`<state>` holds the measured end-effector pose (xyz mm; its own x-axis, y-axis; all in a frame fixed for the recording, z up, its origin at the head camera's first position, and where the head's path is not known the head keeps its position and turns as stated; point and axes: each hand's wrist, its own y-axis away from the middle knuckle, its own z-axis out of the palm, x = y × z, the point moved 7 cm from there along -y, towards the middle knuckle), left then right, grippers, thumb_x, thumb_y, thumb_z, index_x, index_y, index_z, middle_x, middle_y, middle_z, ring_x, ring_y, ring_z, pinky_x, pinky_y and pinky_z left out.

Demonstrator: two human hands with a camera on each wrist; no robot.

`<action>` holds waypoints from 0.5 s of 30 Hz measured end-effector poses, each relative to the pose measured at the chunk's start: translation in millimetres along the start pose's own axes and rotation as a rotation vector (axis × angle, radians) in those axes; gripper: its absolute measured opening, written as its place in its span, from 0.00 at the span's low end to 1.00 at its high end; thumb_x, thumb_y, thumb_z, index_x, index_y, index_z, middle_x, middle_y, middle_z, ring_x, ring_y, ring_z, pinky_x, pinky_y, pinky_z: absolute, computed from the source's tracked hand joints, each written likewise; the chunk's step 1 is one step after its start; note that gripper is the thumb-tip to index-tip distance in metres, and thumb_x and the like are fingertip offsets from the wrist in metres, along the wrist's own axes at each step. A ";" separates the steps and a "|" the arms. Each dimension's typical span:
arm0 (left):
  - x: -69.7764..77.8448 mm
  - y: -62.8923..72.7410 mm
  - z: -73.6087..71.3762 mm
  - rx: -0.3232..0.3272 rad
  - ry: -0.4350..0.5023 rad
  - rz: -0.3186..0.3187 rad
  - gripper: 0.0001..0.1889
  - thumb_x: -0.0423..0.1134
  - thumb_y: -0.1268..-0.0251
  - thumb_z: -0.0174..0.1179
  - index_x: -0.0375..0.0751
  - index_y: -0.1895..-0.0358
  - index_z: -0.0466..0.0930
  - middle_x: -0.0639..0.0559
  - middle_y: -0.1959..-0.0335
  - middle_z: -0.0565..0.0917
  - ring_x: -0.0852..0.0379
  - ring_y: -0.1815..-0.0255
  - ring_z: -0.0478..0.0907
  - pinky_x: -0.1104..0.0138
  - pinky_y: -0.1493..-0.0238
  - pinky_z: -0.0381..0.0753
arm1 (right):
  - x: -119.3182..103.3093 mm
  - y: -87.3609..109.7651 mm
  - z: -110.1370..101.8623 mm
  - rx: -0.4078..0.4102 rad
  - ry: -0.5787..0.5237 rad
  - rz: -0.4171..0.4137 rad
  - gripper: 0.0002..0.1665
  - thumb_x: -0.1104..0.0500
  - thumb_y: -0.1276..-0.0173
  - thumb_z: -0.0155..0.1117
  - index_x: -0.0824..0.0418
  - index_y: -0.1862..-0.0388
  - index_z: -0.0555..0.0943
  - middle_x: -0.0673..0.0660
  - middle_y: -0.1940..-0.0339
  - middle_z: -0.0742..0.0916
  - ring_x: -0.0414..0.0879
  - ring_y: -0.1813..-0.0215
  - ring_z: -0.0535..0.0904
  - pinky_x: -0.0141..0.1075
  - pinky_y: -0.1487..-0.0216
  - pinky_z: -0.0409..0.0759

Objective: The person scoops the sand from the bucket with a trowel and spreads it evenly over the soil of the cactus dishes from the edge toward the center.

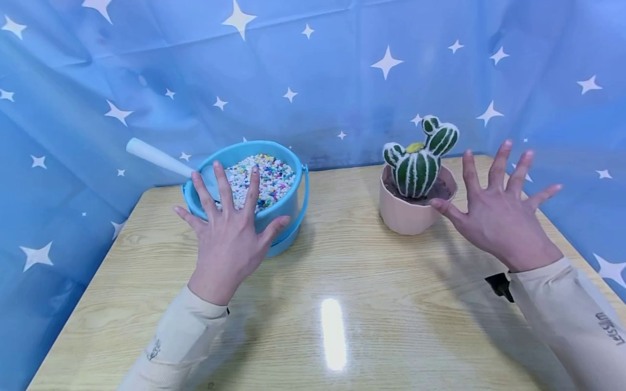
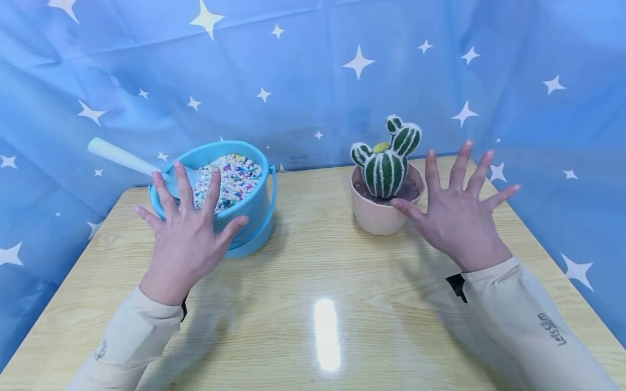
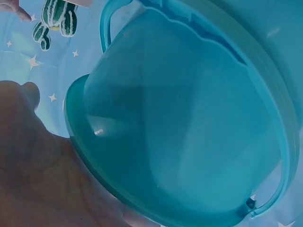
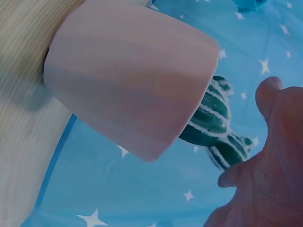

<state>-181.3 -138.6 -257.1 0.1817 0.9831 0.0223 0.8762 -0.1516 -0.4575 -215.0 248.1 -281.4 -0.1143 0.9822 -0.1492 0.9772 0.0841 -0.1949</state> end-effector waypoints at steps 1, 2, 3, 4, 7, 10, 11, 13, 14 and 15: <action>-0.4 0.4 -0.1 0.001 -0.001 -0.001 0.47 0.75 0.37 0.44 0.56 0.20 0.44 0.30 0.23 0.31 0.28 0.28 0.18 0.18 0.49 0.32 | -0.4 -0.1 0.2 0.000 -0.002 -0.004 0.57 0.25 0.30 0.42 0.54 0.20 0.31 0.68 0.30 0.22 0.68 0.34 0.12 0.82 0.59 0.17; -0.8 0.8 -0.2 0.002 -0.002 -0.003 0.47 0.75 0.37 0.44 0.56 0.20 0.44 0.30 0.23 0.32 0.28 0.28 0.18 0.18 0.49 0.32 | -0.7 -0.3 0.4 0.000 -0.005 -0.008 0.56 0.26 0.30 0.42 0.54 0.20 0.31 0.69 0.30 0.22 0.68 0.34 0.12 0.82 0.59 0.17; -1.1 1.0 -0.2 0.002 -0.002 -0.005 0.47 0.75 0.37 0.44 0.56 0.20 0.44 0.30 0.23 0.32 0.28 0.28 0.18 0.18 0.49 0.32 | -0.9 -0.4 0.5 0.000 -0.006 -0.010 0.56 0.26 0.29 0.42 0.54 0.20 0.31 0.69 0.30 0.22 0.68 0.34 0.12 0.82 0.59 0.18; -1.6 1.1 -0.2 0.001 -0.002 -0.008 0.47 0.75 0.37 0.44 0.56 0.20 0.44 0.30 0.23 0.32 0.28 0.28 0.18 0.18 0.49 0.32 | -1.0 -0.5 0.8 0.002 -0.008 -0.013 0.57 0.26 0.29 0.43 0.54 0.20 0.31 0.69 0.30 0.23 0.69 0.34 0.12 0.82 0.59 0.18; -2.8 1.5 -0.5 0.004 0.002 -0.015 0.47 0.75 0.36 0.43 0.56 0.20 0.44 0.30 0.23 0.32 0.29 0.28 0.18 0.19 0.49 0.32 | -1.4 -0.2 0.2 -0.002 -0.010 -0.016 0.57 0.26 0.29 0.42 0.55 0.21 0.30 0.68 0.30 0.23 0.68 0.34 0.12 0.82 0.58 0.19; -4.5 1.4 -1.0 0.001 0.012 -0.022 0.46 0.76 0.36 0.42 0.55 0.20 0.45 0.30 0.23 0.32 0.30 0.28 0.18 0.19 0.47 0.32 | -4.5 2.4 -4.2 0.010 -0.008 -0.019 0.57 0.27 0.29 0.44 0.57 0.21 0.30 0.67 0.28 0.24 0.65 0.32 0.12 0.81 0.53 0.20; -5.5 1.4 -1.3 -0.004 0.013 -0.025 0.46 0.75 0.35 0.41 0.55 0.20 0.45 0.31 0.23 0.32 0.30 0.27 0.18 0.19 0.47 0.32 | -6.7 4.2 -7.3 0.023 -0.013 -0.024 0.58 0.28 0.29 0.45 0.57 0.21 0.31 0.67 0.27 0.25 0.64 0.31 0.12 0.80 0.49 0.21; -7.8 1.7 -2.4 -0.014 0.019 -0.030 0.46 0.75 0.35 0.41 0.54 0.20 0.44 0.31 0.23 0.32 0.31 0.27 0.18 0.20 0.46 0.33 | -14.7 8.8 -16.4 0.084 -0.039 -0.051 0.58 0.29 0.29 0.49 0.60 0.20 0.34 0.68 0.25 0.29 0.62 0.28 0.16 0.76 0.41 0.24; -9.3 1.8 -3.3 -0.019 0.018 -0.034 0.46 0.75 0.34 0.40 0.54 0.20 0.43 0.32 0.23 0.33 0.32 0.27 0.18 0.20 0.46 0.34 | -20.9 11.4 -22.6 0.141 -0.061 -0.079 0.58 0.29 0.29 0.49 0.61 0.20 0.37 0.70 0.23 0.34 0.63 0.25 0.20 0.73 0.36 0.27; -11.1 1.8 -4.3 -0.026 0.019 -0.040 0.46 0.75 0.34 0.39 0.53 0.20 0.42 0.32 0.22 0.33 0.33 0.27 0.17 0.20 0.45 0.34 | -28.6 13.8 -29.2 0.215 -0.087 -0.121 0.57 0.28 0.30 0.49 0.62 0.20 0.41 0.72 0.22 0.40 0.64 0.24 0.26 0.69 0.32 0.32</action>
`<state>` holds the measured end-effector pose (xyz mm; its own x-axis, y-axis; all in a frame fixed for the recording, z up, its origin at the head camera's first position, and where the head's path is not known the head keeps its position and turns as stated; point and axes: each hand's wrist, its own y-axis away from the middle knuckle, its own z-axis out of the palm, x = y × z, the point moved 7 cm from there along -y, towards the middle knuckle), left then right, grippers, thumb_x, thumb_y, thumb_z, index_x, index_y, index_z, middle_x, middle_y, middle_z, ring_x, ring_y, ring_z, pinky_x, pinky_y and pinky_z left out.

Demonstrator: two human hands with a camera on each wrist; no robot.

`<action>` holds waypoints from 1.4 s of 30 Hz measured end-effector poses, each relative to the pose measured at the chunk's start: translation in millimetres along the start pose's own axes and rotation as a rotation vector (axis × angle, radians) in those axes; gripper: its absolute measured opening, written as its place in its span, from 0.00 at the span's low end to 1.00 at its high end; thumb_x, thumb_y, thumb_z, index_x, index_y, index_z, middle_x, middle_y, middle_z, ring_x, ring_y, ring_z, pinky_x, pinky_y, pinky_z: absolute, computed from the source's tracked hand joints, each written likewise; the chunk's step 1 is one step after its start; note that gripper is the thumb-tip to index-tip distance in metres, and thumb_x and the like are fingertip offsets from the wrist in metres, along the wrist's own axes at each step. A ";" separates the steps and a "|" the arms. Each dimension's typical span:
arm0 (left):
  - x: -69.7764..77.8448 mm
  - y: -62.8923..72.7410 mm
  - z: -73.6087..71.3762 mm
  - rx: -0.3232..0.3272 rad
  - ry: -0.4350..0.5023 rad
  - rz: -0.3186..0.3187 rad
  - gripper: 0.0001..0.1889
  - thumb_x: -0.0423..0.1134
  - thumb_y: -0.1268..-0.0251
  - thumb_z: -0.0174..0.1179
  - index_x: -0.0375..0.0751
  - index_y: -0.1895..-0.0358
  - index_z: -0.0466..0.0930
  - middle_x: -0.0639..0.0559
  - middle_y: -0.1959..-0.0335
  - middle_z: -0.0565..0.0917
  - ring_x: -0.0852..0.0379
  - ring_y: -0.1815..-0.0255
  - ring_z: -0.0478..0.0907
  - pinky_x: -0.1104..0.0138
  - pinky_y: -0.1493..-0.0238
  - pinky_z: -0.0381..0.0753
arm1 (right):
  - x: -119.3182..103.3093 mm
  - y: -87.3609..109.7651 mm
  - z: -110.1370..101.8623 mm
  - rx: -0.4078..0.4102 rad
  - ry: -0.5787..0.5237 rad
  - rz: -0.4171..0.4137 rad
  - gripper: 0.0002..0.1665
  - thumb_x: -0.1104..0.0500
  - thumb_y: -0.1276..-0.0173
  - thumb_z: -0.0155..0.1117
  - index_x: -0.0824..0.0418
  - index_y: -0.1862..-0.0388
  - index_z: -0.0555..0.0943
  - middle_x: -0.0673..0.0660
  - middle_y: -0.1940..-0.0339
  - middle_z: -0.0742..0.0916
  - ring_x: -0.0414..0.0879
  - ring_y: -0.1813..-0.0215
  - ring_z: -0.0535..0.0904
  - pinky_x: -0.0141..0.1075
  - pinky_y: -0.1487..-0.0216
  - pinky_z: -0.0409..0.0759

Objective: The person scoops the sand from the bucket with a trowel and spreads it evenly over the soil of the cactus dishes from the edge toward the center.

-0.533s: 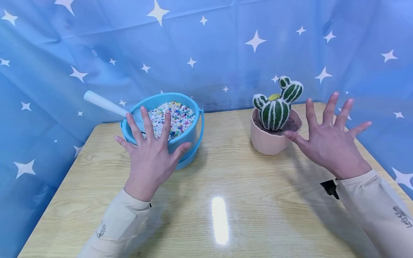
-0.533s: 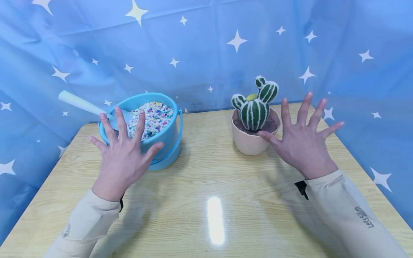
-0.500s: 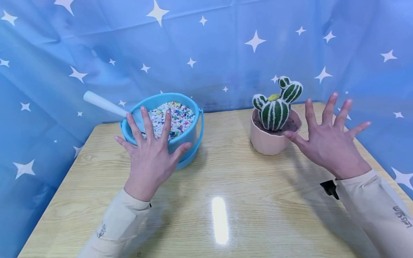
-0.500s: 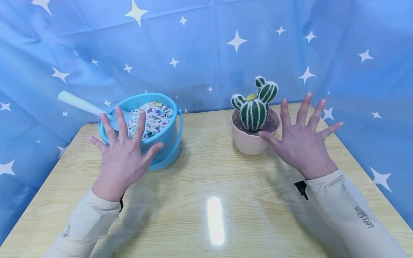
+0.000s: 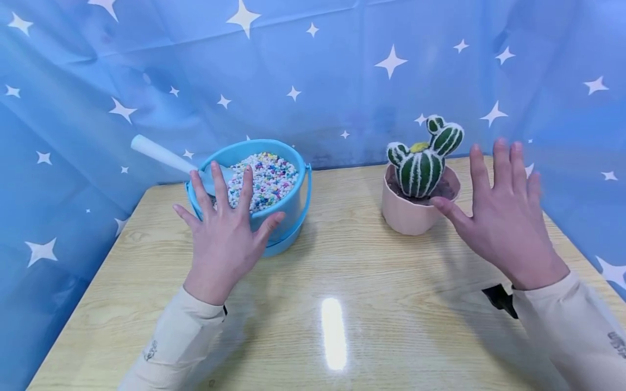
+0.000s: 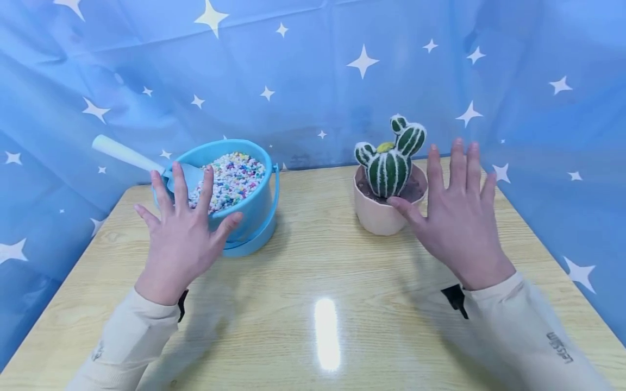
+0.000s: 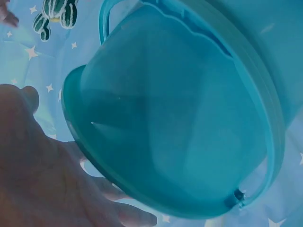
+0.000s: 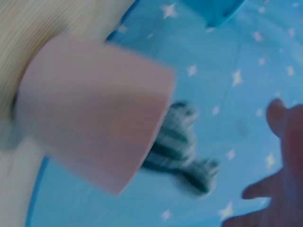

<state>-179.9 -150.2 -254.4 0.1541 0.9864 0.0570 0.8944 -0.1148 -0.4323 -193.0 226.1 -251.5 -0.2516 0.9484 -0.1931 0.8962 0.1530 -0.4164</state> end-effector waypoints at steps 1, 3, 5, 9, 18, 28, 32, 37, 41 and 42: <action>-1.9 0.0 -1.3 -0.008 -0.002 -0.006 0.46 0.74 0.33 0.39 0.53 0.20 0.41 0.33 0.22 0.33 0.34 0.26 0.17 0.21 0.44 0.35 | -9.5 0.5 -5.9 0.073 -0.032 -0.045 0.57 0.28 0.31 0.49 0.63 0.20 0.45 0.73 0.22 0.45 0.65 0.22 0.33 0.66 0.29 0.36; -6.2 0.4 -3.5 -0.024 0.003 -0.021 0.45 0.74 0.32 0.38 0.53 0.20 0.40 0.34 0.22 0.33 0.36 0.26 0.17 0.22 0.43 0.35 | -30.9 1.4 -15.6 0.205 -0.103 -0.152 0.55 0.27 0.31 0.48 0.67 0.23 0.53 0.73 0.24 0.56 0.66 0.23 0.45 0.60 0.27 0.45; -11.0 0.7 -5.2 -0.035 0.011 -0.041 0.45 0.74 0.32 0.36 0.53 0.20 0.39 0.36 0.22 0.33 0.37 0.26 0.17 0.23 0.41 0.35 | -51.8 0.4 -18.7 0.288 -0.167 -0.250 0.55 0.25 0.30 0.44 0.69 0.25 0.57 0.72 0.26 0.62 0.66 0.25 0.53 0.60 0.28 0.53; -21.0 3.3 -9.6 0.019 0.054 -0.067 0.47 0.73 0.32 0.39 0.47 0.20 0.44 0.32 0.22 0.42 0.34 0.24 0.26 0.27 0.36 0.43 | -80.9 -10.9 -5.3 0.219 -0.320 -0.301 0.49 0.31 0.28 0.49 0.63 0.23 0.57 0.65 0.24 0.61 0.61 0.25 0.55 0.60 0.31 0.59; -34.8 5.3 -20.0 0.261 0.149 -0.005 0.50 0.71 0.33 0.44 0.23 0.30 0.57 0.27 0.33 0.63 0.32 0.32 0.56 0.41 0.37 0.63 | -111.5 -42.7 42.7 0.033 -0.456 -0.307 0.45 0.45 0.27 0.60 0.61 0.21 0.53 0.62 0.23 0.59 0.57 0.24 0.53 0.56 0.29 0.59; -67.7 5.5 -20.3 0.320 0.365 -0.152 0.36 0.55 0.29 0.56 0.23 0.34 0.66 0.31 0.39 0.71 0.36 0.39 0.62 0.46 0.40 0.65 | -136.7 -59.4 76.1 -0.131 -0.558 -0.298 0.49 0.38 0.27 0.56 0.57 0.19 0.47 0.57 0.21 0.55 0.51 0.22 0.48 0.53 0.28 0.58; -86.8 2.8 -19.5 0.460 0.488 -0.201 0.25 0.48 0.28 0.57 0.26 0.42 0.77 0.36 0.47 0.79 0.41 0.45 0.69 0.51 0.45 0.72 | -143.3 -64.5 85.6 -0.186 -0.620 -0.291 0.49 0.37 0.27 0.55 0.55 0.19 0.45 0.53 0.20 0.51 0.48 0.21 0.45 0.52 0.27 0.54; -114.3 -4.7 -15.8 0.488 0.556 -0.327 0.24 0.50 0.28 0.56 0.29 0.45 0.81 0.40 0.52 0.83 0.46 0.50 0.73 0.57 0.50 0.78 | -150.5 -70.2 93.5 -0.218 -0.662 -0.289 0.48 0.38 0.26 0.54 0.54 0.19 0.45 0.50 0.20 0.50 0.45 0.21 0.43 0.50 0.26 0.52; -137.1 -14.6 -10.7 0.425 0.614 -0.448 0.26 0.55 0.29 0.55 0.34 0.43 0.81 0.44 0.58 0.82 0.53 0.58 0.75 0.65 0.58 0.76 | -155.4 -75.7 102.6 -0.269 -0.686 -0.263 0.49 0.36 0.27 0.54 0.53 0.19 0.44 0.48 0.19 0.48 0.44 0.21 0.42 0.51 0.26 0.52; -142.9 -17.5 -9.1 0.407 0.640 -0.468 0.27 0.56 0.29 0.55 0.36 0.42 0.81 0.45 0.60 0.82 0.55 0.61 0.75 0.67 0.61 0.74 | -156.8 -77.1 105.4 -0.285 -0.695 -0.255 0.49 0.36 0.27 0.54 0.53 0.19 0.44 0.47 0.19 0.47 0.44 0.21 0.41 0.51 0.26 0.52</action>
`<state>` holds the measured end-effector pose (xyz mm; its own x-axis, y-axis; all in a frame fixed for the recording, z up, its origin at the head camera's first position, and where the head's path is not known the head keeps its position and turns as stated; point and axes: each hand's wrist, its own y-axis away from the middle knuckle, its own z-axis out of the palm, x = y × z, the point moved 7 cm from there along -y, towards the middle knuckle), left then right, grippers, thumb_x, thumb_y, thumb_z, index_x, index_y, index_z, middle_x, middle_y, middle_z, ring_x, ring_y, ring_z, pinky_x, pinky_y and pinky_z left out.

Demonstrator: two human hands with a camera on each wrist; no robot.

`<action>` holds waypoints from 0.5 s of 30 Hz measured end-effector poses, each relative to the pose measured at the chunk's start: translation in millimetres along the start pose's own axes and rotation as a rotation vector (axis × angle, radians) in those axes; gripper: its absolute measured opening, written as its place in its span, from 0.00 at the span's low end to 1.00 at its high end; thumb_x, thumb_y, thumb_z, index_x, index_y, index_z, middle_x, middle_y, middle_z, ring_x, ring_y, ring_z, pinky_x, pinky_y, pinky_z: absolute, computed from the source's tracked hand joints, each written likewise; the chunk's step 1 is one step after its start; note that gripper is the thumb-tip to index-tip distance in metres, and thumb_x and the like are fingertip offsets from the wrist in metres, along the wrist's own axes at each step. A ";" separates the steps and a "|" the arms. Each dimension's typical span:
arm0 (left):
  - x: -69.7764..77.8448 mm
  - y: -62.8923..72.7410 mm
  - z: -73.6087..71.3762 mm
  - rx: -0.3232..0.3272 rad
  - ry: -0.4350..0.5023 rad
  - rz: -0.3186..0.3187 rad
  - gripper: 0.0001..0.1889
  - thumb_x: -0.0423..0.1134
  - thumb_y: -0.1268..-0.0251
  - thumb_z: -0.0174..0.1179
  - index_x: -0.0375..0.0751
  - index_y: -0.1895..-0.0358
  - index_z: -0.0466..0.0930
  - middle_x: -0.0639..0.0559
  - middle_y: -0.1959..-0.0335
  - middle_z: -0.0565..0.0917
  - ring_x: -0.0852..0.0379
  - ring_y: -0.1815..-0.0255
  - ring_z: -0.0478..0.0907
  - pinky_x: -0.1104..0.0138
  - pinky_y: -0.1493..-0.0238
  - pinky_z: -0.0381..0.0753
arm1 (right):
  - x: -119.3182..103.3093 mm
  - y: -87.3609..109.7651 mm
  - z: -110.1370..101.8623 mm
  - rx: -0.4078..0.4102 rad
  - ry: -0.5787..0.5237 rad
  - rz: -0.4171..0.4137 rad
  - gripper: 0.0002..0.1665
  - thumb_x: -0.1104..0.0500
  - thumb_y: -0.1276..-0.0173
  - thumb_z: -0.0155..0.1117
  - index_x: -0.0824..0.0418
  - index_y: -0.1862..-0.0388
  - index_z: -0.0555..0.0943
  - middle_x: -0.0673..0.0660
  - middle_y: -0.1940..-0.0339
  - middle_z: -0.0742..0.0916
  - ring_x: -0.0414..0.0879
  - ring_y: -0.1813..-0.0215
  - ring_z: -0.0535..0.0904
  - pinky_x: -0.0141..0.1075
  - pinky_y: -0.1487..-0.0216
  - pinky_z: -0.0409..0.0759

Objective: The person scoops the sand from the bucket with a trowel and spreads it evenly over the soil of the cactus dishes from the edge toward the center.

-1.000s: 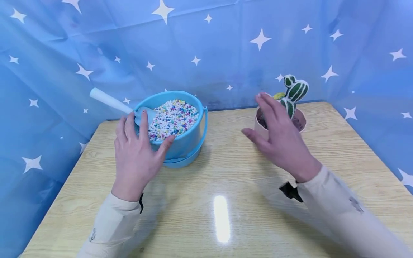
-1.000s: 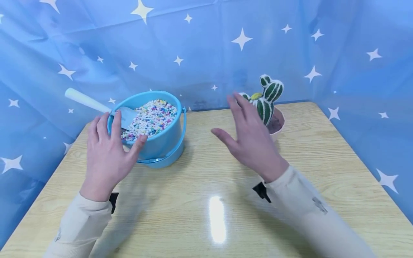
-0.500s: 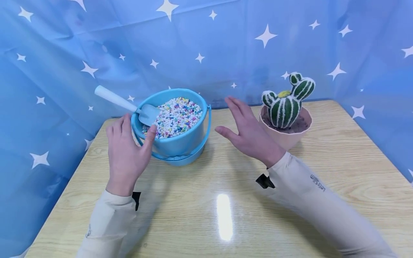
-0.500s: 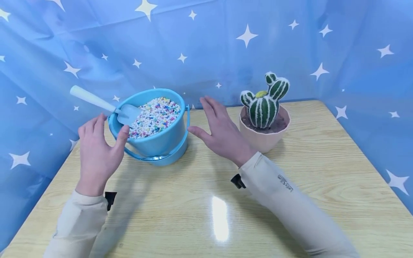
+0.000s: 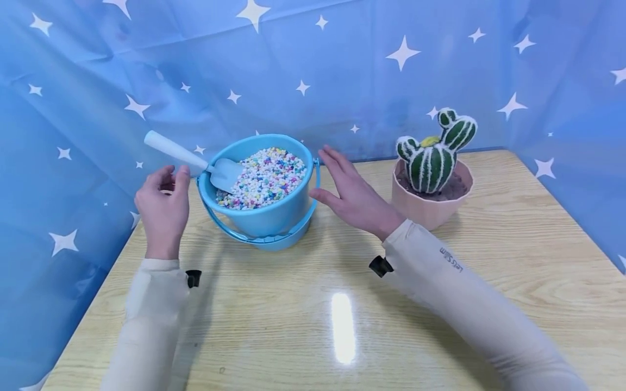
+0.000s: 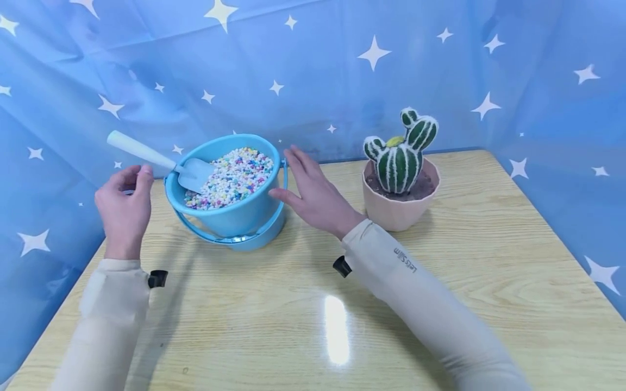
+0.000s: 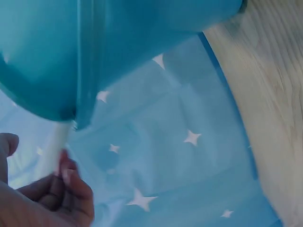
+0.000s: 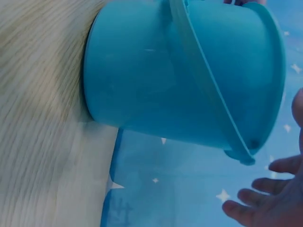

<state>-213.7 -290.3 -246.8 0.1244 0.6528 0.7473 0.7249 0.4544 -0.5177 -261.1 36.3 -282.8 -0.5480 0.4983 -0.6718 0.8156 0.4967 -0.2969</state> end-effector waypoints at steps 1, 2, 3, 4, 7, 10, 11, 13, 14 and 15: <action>-4.5 -5.2 0.0 -0.013 0.021 -0.023 0.27 0.57 0.29 0.55 0.38 0.41 0.81 0.47 0.63 0.81 0.56 0.65 0.73 0.68 0.64 0.72 | 0.9 -2.0 2.3 -0.011 -0.009 0.008 0.49 0.36 0.27 0.54 0.53 0.19 0.44 0.47 0.19 0.46 0.44 0.21 0.40 0.51 0.26 0.52; -8.7 -10.3 0.1 -0.029 0.048 -0.043 0.27 0.57 0.29 0.55 0.39 0.41 0.81 0.48 0.66 0.79 0.57 0.67 0.71 0.68 0.67 0.70 | 1.4 -4.0 4.4 -0.018 -0.017 0.013 0.49 0.36 0.28 0.54 0.52 0.19 0.45 0.47 0.19 0.46 0.44 0.21 0.40 0.52 0.26 0.52; -12.5 -14.8 0.3 -0.042 0.076 -0.057 0.27 0.57 0.29 0.55 0.40 0.41 0.81 0.49 0.67 0.78 0.57 0.69 0.70 0.68 0.68 0.68 | 2.1 -5.6 6.4 -0.025 -0.022 0.015 0.50 0.35 0.28 0.53 0.52 0.19 0.45 0.46 0.19 0.45 0.44 0.21 0.40 0.51 0.26 0.52; -16.1 -18.9 0.9 -0.059 0.108 -0.067 0.26 0.57 0.29 0.55 0.41 0.40 0.81 0.49 0.69 0.76 0.57 0.70 0.68 0.68 0.69 0.67 | 2.5 -6.9 8.0 -0.030 -0.024 0.016 0.50 0.34 0.28 0.53 0.52 0.19 0.45 0.46 0.19 0.45 0.44 0.21 0.40 0.51 0.26 0.52; -23.8 -28.3 2.5 -0.091 0.208 -0.068 0.25 0.55 0.29 0.56 0.41 0.41 0.81 0.50 0.71 0.73 0.57 0.73 0.65 0.70 0.72 0.65 | 2.8 -8.8 11.4 -0.042 -0.030 0.017 0.51 0.33 0.30 0.53 0.52 0.19 0.44 0.47 0.19 0.45 0.45 0.21 0.40 0.51 0.26 0.52; -27.1 -33.5 5.8 -0.116 0.291 -0.075 0.24 0.54 0.31 0.58 0.40 0.43 0.82 0.49 0.70 0.74 0.57 0.73 0.66 0.72 0.72 0.68 | 3.1 -9.1 12.5 -0.048 -0.033 0.021 0.52 0.32 0.30 0.53 0.51 0.19 0.44 0.48 0.19 0.46 0.46 0.21 0.41 0.51 0.26 0.53; -27.1 -35.0 7.2 -0.122 0.315 -0.074 0.23 0.54 0.31 0.59 0.39 0.45 0.82 0.48 0.70 0.74 0.56 0.73 0.67 0.72 0.73 0.68 | 3.3 -9.0 12.6 -0.049 -0.036 0.023 0.52 0.32 0.30 0.53 0.51 0.19 0.44 0.47 0.19 0.46 0.47 0.21 0.42 0.51 0.26 0.53; -26.9 -37.5 9.8 -0.132 0.352 -0.083 0.22 0.53 0.32 0.60 0.39 0.47 0.83 0.47 0.70 0.74 0.56 0.72 0.67 0.73 0.72 0.69 | 3.9 -8.9 12.2 -0.047 -0.032 0.023 0.51 0.33 0.30 0.53 0.51 0.19 0.44 0.47 0.19 0.46 0.48 0.21 0.43 0.51 0.26 0.54; -26.6 -38.5 10.9 -0.136 0.375 -0.087 0.21 0.53 0.32 0.60 0.39 0.49 0.83 0.47 0.70 0.74 0.56 0.72 0.68 0.73 0.73 0.70 | 4.1 -8.9 12.1 -0.046 -0.030 0.022 0.51 0.33 0.30 0.53 0.51 0.19 0.44 0.47 0.19 0.46 0.48 0.21 0.43 0.51 0.26 0.54; -25.9 -39.7 11.6 -0.138 0.398 -0.086 0.20 0.52 0.32 0.61 0.38 0.51 0.83 0.47 0.70 0.73 0.56 0.73 0.67 0.74 0.73 0.70 | 4.5 -9.2 12.1 -0.047 -0.031 0.023 0.51 0.33 0.30 0.53 0.51 0.19 0.44 0.48 0.19 0.46 0.48 0.21 0.44 0.51 0.27 0.54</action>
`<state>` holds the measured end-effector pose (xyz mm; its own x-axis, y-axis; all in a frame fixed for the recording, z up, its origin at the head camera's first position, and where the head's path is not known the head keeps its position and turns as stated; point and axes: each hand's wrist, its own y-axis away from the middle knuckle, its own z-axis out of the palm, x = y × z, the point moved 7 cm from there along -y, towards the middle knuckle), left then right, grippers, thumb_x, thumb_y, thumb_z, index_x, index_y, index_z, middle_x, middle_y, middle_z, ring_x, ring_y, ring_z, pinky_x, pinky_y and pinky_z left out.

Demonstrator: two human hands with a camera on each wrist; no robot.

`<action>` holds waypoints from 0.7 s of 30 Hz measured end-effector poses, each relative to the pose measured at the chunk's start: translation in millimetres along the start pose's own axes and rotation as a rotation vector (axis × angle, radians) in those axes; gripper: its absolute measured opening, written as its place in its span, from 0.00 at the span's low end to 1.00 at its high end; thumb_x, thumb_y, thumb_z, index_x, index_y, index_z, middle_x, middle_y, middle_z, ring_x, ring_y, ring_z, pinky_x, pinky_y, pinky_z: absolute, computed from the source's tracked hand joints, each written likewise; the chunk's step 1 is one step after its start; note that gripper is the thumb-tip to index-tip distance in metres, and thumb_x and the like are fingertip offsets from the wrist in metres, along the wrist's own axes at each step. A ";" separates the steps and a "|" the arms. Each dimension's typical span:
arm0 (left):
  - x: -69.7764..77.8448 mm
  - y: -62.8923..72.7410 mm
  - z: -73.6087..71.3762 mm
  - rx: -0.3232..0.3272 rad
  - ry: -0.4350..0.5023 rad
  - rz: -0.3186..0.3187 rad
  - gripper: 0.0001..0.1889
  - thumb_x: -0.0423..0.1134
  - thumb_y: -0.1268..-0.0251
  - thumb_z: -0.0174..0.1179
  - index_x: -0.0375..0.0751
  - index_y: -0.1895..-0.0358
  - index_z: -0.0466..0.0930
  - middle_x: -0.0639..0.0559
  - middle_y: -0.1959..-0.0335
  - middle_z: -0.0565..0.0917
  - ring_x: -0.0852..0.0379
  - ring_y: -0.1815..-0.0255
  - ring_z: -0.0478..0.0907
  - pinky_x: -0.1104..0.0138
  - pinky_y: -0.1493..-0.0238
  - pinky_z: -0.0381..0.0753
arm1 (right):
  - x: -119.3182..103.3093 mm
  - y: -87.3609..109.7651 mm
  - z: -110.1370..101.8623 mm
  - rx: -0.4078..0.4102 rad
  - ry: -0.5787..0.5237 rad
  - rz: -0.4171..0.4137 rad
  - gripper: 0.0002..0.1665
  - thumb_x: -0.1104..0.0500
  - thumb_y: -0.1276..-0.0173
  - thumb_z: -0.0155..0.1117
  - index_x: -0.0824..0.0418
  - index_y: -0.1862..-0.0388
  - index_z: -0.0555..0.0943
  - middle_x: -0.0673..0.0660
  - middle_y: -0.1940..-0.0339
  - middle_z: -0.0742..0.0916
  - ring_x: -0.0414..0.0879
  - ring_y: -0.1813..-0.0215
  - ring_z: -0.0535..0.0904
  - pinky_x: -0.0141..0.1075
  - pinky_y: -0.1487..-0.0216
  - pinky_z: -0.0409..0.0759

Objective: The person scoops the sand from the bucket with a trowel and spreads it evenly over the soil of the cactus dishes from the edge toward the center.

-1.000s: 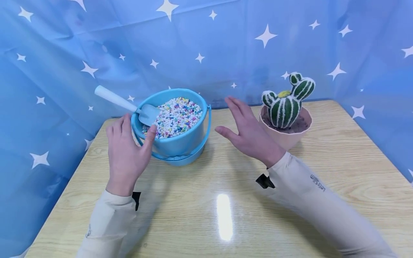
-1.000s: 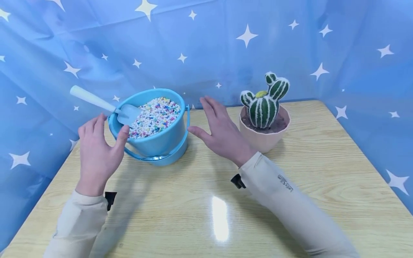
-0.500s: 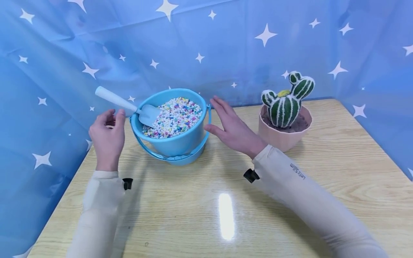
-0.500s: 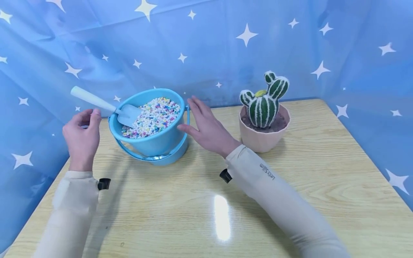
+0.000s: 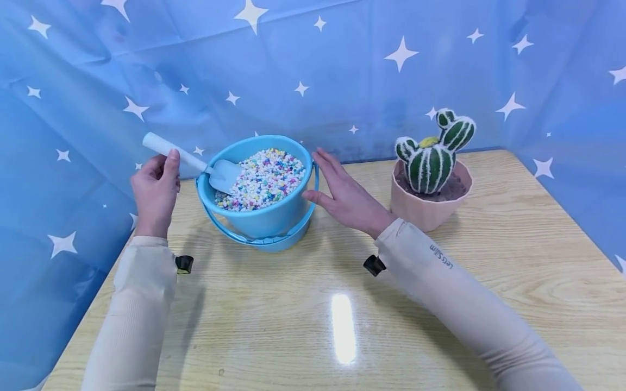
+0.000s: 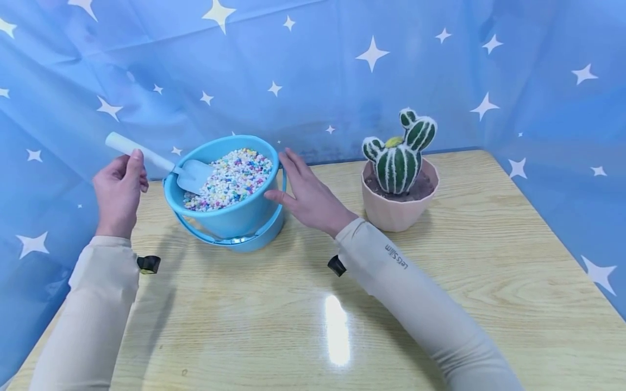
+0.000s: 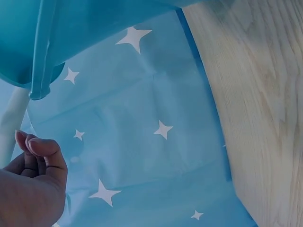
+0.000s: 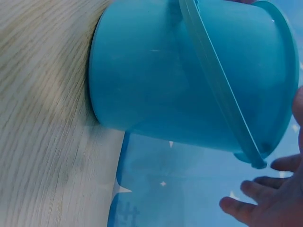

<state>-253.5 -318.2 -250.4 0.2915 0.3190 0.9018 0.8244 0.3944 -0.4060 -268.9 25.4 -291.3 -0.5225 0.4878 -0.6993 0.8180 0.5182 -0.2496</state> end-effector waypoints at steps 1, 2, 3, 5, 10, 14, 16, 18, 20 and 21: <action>0.4 -0.9 0.3 -0.001 0.020 0.001 0.19 0.51 0.32 0.61 0.38 0.53 0.82 0.47 0.71 0.73 0.56 0.73 0.67 0.74 0.73 0.70 | 0.4 -0.5 0.4 -0.002 -0.003 0.000 0.51 0.33 0.30 0.53 0.51 0.19 0.44 0.48 0.19 0.46 0.48 0.21 0.44 0.51 0.27 0.54; 0.9 -1.6 0.6 -0.003 0.034 0.001 0.18 0.51 0.32 0.61 0.38 0.54 0.82 0.47 0.71 0.73 0.56 0.73 0.68 0.74 0.74 0.70 | 0.6 -1.0 0.7 -0.003 -0.004 -0.001 0.51 0.33 0.30 0.53 0.51 0.19 0.44 0.48 0.19 0.46 0.49 0.21 0.44 0.51 0.27 0.55; 1.7 -2.3 1.1 -0.008 0.052 0.001 0.18 0.51 0.32 0.61 0.38 0.54 0.81 0.46 0.71 0.73 0.56 0.73 0.68 0.74 0.74 0.71 | 0.6 -1.6 1.1 -0.005 -0.007 -0.003 0.51 0.33 0.30 0.53 0.51 0.19 0.44 0.49 0.19 0.46 0.49 0.21 0.44 0.52 0.27 0.55; 3.6 -3.6 2.7 -0.024 0.088 -0.004 0.17 0.50 0.31 0.61 0.39 0.53 0.80 0.45 0.71 0.74 0.55 0.73 0.69 0.74 0.74 0.72 | 0.8 -2.8 2.0 -0.009 -0.016 -0.003 0.51 0.33 0.30 0.53 0.51 0.19 0.44 0.50 0.19 0.46 0.50 0.21 0.44 0.52 0.27 0.54; 10.7 -6.1 7.9 -0.061 0.165 -0.028 0.15 0.49 0.28 0.58 0.42 0.50 0.77 0.44 0.71 0.75 0.53 0.74 0.70 0.73 0.79 0.73 | 0.1 -5.8 4.6 -0.008 -0.046 -0.010 0.51 0.32 0.29 0.51 0.53 0.19 0.45 0.54 0.20 0.50 0.51 0.21 0.45 0.54 0.27 0.54; 22.7 -8.1 9.9 -0.056 0.126 0.007 0.13 0.47 0.27 0.57 0.41 0.55 0.76 0.44 0.74 0.74 0.53 0.78 0.70 0.73 0.82 0.72 | -1.1 -7.4 5.9 0.011 -0.076 -0.033 0.50 0.32 0.30 0.52 0.55 0.20 0.48 0.56 0.22 0.55 0.51 0.23 0.51 0.52 0.28 0.57; 30.5 -8.9 11.1 -0.057 0.039 0.035 0.11 0.47 0.27 0.56 0.42 0.57 0.75 0.45 0.76 0.75 0.55 0.80 0.71 0.73 0.82 0.73 | -1.3 -7.8 5.7 0.021 -0.080 -0.043 0.50 0.33 0.30 0.53 0.56 0.20 0.49 0.56 0.23 0.57 0.51 0.23 0.53 0.51 0.28 0.59; 38.0 -9.5 12.2 -0.060 -0.064 0.057 0.10 0.47 0.26 0.55 0.43 0.59 0.75 0.47 0.77 0.76 0.57 0.81 0.72 0.74 0.81 0.74 | -1.5 -7.7 5.3 0.028 -0.078 -0.047 0.50 0.33 0.31 0.53 0.56 0.21 0.50 0.57 0.24 0.58 0.51 0.25 0.56 0.50 0.29 0.60; 44.3 -10.1 12.2 -0.062 -0.135 0.067 0.10 0.46 0.26 0.55 0.43 0.61 0.75 0.49 0.79 0.77 0.59 0.83 0.74 0.74 0.80 0.76 | -2.1 -7.9 4.9 0.031 -0.073 -0.054 0.49 0.34 0.30 0.53 0.57 0.21 0.51 0.57 0.25 0.59 0.52 0.26 0.58 0.50 0.29 0.61; 46.2 -10.4 12.2 -0.071 -0.141 0.059 0.10 0.45 0.27 0.54 0.42 0.61 0.75 0.49 0.80 0.78 0.59 0.84 0.74 0.74 0.81 0.77 | -3.0 -8.2 4.8 0.032 -0.074 -0.060 0.49 0.34 0.30 0.54 0.57 0.21 0.52 0.57 0.25 0.59 0.52 0.26 0.58 0.50 0.30 0.62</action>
<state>-254.6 -297.1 -206.3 0.2735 0.4601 0.8447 0.8413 0.3113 -0.4419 -272.8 16.3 -290.4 -0.5527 0.4029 -0.7295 0.7936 0.5216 -0.3132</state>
